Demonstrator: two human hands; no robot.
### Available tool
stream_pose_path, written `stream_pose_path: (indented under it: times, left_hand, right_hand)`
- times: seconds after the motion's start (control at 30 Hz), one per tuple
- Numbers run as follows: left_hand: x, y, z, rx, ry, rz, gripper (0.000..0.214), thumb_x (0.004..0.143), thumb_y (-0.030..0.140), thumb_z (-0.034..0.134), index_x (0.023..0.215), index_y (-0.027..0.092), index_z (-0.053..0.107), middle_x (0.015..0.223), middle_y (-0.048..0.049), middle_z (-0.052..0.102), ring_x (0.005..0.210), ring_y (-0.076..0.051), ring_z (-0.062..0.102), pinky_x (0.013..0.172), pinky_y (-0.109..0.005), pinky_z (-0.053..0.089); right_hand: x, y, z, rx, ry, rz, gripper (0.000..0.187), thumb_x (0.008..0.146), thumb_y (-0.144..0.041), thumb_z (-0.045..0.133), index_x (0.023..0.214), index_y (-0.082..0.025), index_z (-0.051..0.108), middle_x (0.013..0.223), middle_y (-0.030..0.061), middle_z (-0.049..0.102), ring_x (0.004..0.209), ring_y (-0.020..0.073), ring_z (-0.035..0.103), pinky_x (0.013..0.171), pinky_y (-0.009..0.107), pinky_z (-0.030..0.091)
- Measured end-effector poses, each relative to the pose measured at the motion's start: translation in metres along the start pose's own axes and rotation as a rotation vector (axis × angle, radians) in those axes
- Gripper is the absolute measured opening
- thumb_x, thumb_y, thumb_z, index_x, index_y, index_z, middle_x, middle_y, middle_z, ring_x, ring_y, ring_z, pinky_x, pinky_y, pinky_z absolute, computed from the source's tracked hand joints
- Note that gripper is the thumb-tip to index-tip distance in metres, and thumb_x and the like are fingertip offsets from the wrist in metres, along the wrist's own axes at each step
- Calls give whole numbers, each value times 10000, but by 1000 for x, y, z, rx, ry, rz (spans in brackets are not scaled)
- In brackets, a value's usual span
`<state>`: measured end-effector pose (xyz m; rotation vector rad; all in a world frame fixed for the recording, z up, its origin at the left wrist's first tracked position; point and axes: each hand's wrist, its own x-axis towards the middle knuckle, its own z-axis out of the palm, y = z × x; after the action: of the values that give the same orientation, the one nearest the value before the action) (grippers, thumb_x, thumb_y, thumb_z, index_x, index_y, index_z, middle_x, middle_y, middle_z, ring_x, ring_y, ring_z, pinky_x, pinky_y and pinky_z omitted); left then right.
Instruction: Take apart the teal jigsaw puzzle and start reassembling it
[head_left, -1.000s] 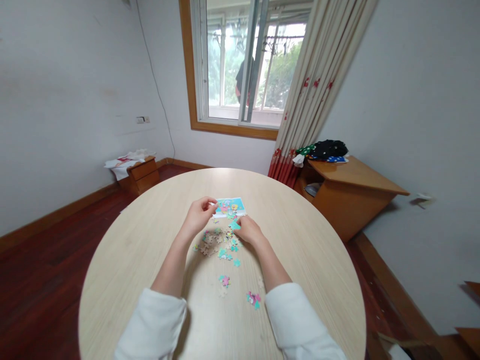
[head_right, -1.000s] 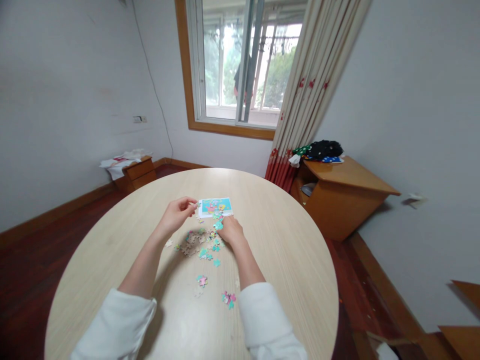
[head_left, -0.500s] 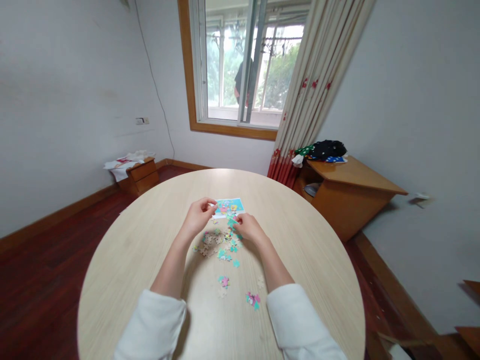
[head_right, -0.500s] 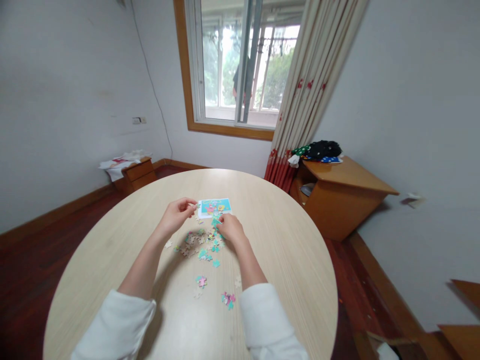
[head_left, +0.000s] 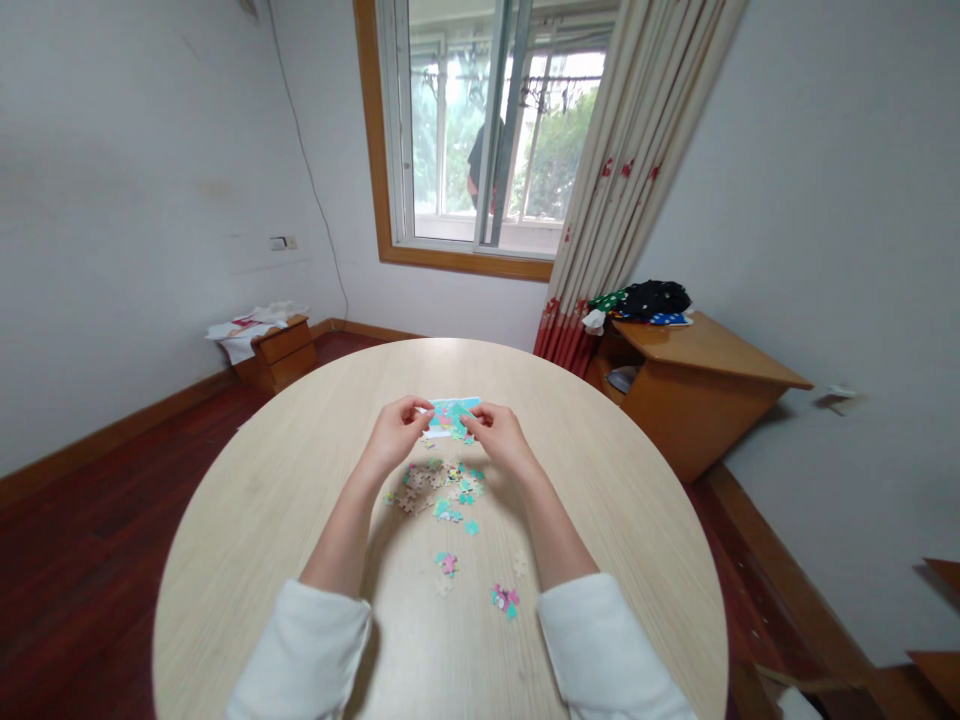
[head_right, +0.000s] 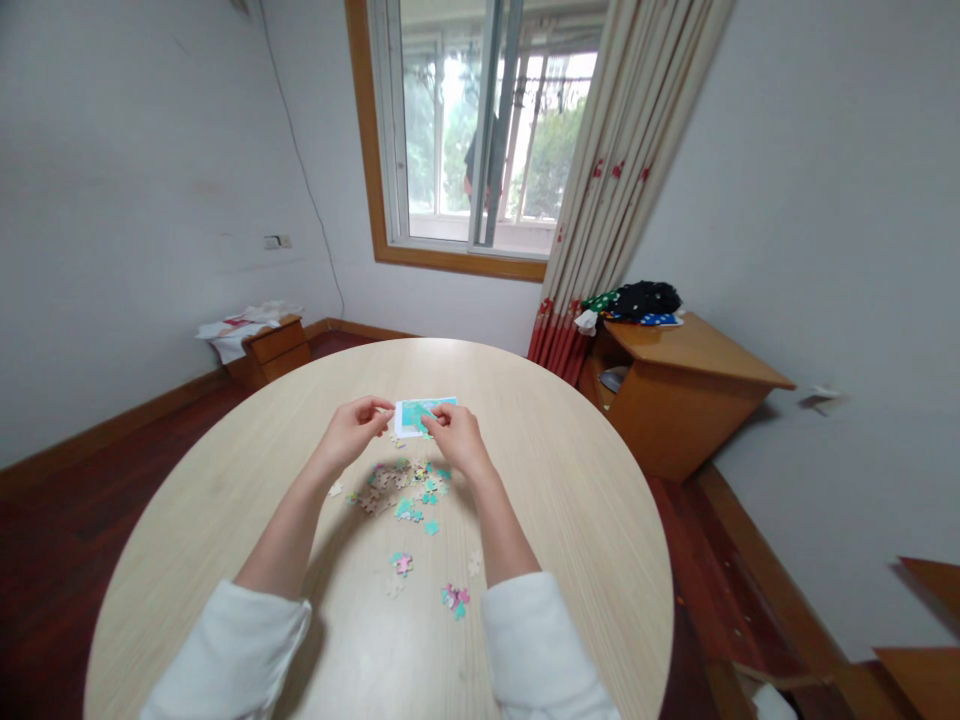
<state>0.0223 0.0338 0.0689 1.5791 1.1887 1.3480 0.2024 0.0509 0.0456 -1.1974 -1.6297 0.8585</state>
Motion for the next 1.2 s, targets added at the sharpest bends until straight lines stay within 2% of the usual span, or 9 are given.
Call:
stream_pose_path:
  times: [0.13,0.3,0.57,0.73,1.0,1.2]
  left_hand:
    - [0,1,1,-8,-7,-25,349,612,485,661,722,155,649,526,11,557,535,-141,533,540,-264,417]
    - [-4,7,5,-9,-105,-7,396,622,536,688,691,147,656,610,-19,625,582,-137,533,565,-259,420]
    - [-5,15,3,8,-142,8,428,597,575,697,622,155,620,558,12,565,559,-121,474,557,-250,394]
    - [-5,13,3,9,-150,28,387,638,538,674,649,154,625,572,7,568,567,-127,484,553,-249,388]
    - [-9,20,1,-10,-191,74,348,666,514,656,661,169,608,604,-4,579,606,-143,500,599,-267,399]
    - [-9,22,2,-17,-189,53,357,661,521,646,652,169,585,598,4,553,586,-134,486,596,-265,392]
  right_hand:
    - [-1,-10,-1,129,-17,-34,366,706,-527,621,651,-168,583,570,-4,587,546,119,521,549,246,419]
    - [-4,-22,1,204,-83,-57,391,689,-561,625,656,-172,601,568,-5,593,558,121,537,583,256,438]
    - [-6,-28,3,275,-170,-71,402,673,-574,639,654,-176,586,551,-28,545,541,106,489,571,256,412]
    - [-9,-30,3,316,-163,-41,423,667,-590,646,647,-172,585,555,-31,538,528,93,462,563,250,395]
    - [-8,-30,3,350,-134,9,548,594,-707,639,525,-178,516,480,-41,492,472,76,418,509,235,365]
    - [-9,-32,4,363,-95,-7,526,605,-684,645,542,-176,519,487,-45,488,487,78,420,515,231,367]
